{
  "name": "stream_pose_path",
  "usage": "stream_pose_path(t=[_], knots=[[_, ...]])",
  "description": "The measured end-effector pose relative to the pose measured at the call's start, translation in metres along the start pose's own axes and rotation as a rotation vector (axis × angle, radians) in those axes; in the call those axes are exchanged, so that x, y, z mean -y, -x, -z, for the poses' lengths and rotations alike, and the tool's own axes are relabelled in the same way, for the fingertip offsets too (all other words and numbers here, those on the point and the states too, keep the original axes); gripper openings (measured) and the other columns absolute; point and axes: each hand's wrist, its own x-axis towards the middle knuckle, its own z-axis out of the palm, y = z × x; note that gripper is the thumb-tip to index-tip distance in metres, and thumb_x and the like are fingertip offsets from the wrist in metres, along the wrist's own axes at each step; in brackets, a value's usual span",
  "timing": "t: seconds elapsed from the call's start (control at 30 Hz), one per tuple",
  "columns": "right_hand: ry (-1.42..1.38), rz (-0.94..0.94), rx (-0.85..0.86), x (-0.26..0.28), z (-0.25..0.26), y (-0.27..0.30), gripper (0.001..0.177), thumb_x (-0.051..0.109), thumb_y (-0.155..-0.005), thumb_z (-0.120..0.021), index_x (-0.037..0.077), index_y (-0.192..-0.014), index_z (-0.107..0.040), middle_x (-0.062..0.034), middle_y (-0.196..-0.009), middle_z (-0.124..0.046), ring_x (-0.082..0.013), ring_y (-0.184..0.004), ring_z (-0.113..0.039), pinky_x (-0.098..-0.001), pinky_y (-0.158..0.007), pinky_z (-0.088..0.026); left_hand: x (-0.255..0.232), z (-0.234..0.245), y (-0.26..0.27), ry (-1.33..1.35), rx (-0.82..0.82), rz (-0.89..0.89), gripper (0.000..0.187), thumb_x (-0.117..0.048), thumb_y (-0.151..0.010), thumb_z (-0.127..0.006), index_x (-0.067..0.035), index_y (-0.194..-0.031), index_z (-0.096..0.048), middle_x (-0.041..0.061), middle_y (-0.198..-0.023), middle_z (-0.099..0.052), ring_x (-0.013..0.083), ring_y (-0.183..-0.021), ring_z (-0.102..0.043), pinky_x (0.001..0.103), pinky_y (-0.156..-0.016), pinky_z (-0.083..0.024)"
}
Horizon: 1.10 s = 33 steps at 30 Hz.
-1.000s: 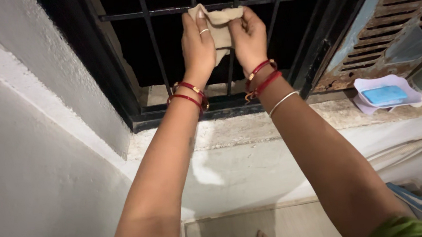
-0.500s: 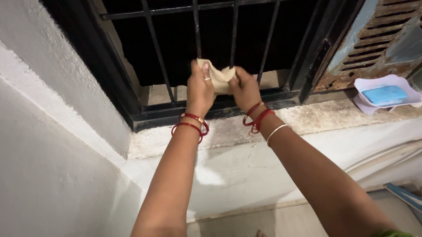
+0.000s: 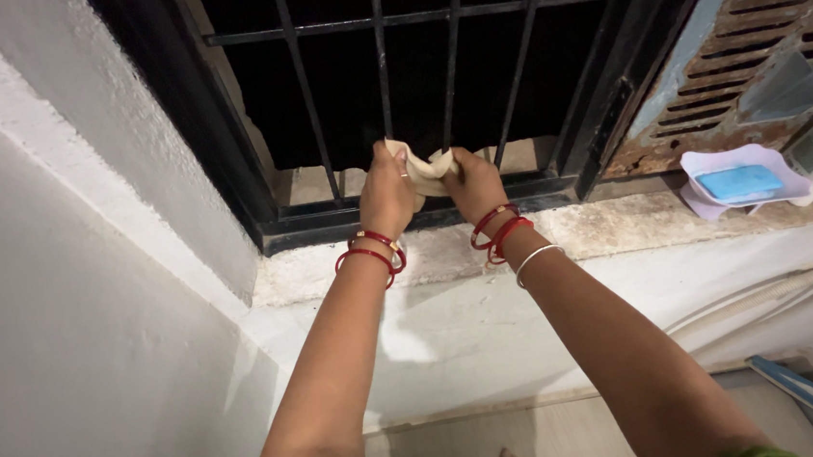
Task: The person wipes the black metal window grille with a cloth, moving methodically across the bars and frame. The hands reach through the grille to clean both sides of the bars.
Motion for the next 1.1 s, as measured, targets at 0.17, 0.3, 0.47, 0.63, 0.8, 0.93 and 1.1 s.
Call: stream_pose_path(t=[0.17, 0.3, 0.47, 0.63, 0.8, 0.93, 1.1], knots=[[0.044, 0.01, -0.08, 0.029, 0.018, 0.001, 0.037, 0.008, -0.086, -0.074, 0.008, -0.121, -0.063, -0.0155, -0.088, -0.073, -0.0302, -0.079, -0.073, -0.0393, -0.069, -0.056, -0.005, 0.006, 0.012, -0.036, -0.086, -0.082, 0.029, -0.023, -0.107, -0.049, 0.0, -0.125, -0.051, 0.025, -0.12, -0.067, 0.0445, -0.106, -0.067, 0.052, -0.084, -0.054], [-0.03, 0.01, -0.105, 0.055, 0.049, 0.017, 0.042, 0.002, -0.088, -0.068, 0.01, -0.129, -0.061, -0.0135, -0.098, -0.071, -0.0271, -0.083, -0.071, -0.0369, -0.071, -0.055, -0.008, 0.012, 0.027, 0.019, -0.237, -0.12, 0.044, -0.019, -0.101, -0.054, -0.007, -0.142, -0.047, 0.018, -0.121, -0.063, 0.0388, -0.104, -0.066, 0.047, -0.079, -0.056], [-0.024, 0.136, -0.034, 0.06, 0.074, 0.023, 0.03, -0.002, -0.09, -0.069, 0.011, -0.116, -0.073, -0.0118, -0.109, -0.065, -0.0243, -0.089, -0.067, -0.0324, -0.075, -0.057, -0.008, 0.019, 0.034, -0.057, -0.426, -0.337, 0.032, -0.015, -0.098, -0.065, -0.012, -0.13, -0.063, 0.01, -0.105, -0.063, 0.0322, -0.097, -0.065, 0.045, -0.081, -0.054], [-0.088, 0.256, -0.051, 0.042, 0.083, 0.015, 0.019, 0.002, -0.086, -0.075, 0.01, -0.103, -0.076, -0.0048, -0.11, -0.068, -0.0189, -0.098, -0.069, -0.0293, -0.082, -0.061, -0.006, 0.032, 0.026, -0.08, -0.444, -0.378, 0.013, -0.012, -0.09, -0.071, -0.011, -0.102, -0.067, 0.006, -0.094, -0.063, 0.0282, -0.093, -0.065, 0.043, -0.077, -0.054], [0.156, 0.173, -0.117, 0.035, 0.11, 0.012, 0.015, 0.014, -0.082, -0.083, 0.01, -0.097, -0.082, -0.0104, -0.091, -0.067, -0.0204, -0.084, -0.066, -0.0316, -0.071, -0.056, -0.011, 0.034, 0.031, -0.076, -0.415, -0.44, 0.013, -0.013, -0.09, -0.073, -0.01, -0.095, -0.062, 0.003, -0.074, -0.062, 0.0258, -0.076, -0.065, 0.041, -0.068, -0.053], [0.102, -0.174, -0.068, 0.043, 0.131, 0.012, 0.022, 0.026, -0.089, -0.074, 0.016, -0.107, -0.08, -0.0077, -0.071, -0.069, -0.0231, -0.067, -0.067, -0.0368, -0.063, -0.052, -0.029, 0.025, 0.035, 0.021, -0.318, -0.363, 0.016, -0.016, -0.09, -0.072, -0.01, -0.095, -0.059, 0.003, -0.069, -0.061, 0.0226, -0.067, -0.065, 0.038, -0.062, -0.051], [0.266, -0.214, -0.19, 0.051, 0.142, 0.009, 0.025, 0.034, -0.081, -0.075, 0.02, -0.1, -0.082, -0.0068, -0.076, -0.074, -0.0261, -0.07, -0.073, -0.0395, -0.066, -0.057, -0.059, 0.006, 0.028, 0.091, -0.336, -0.338, 0.016, -0.014, -0.089, -0.073, -0.01, -0.095, -0.059, 0.001, -0.069, -0.062, 0.0203, -0.067, -0.063, 0.037, -0.062, -0.051]])
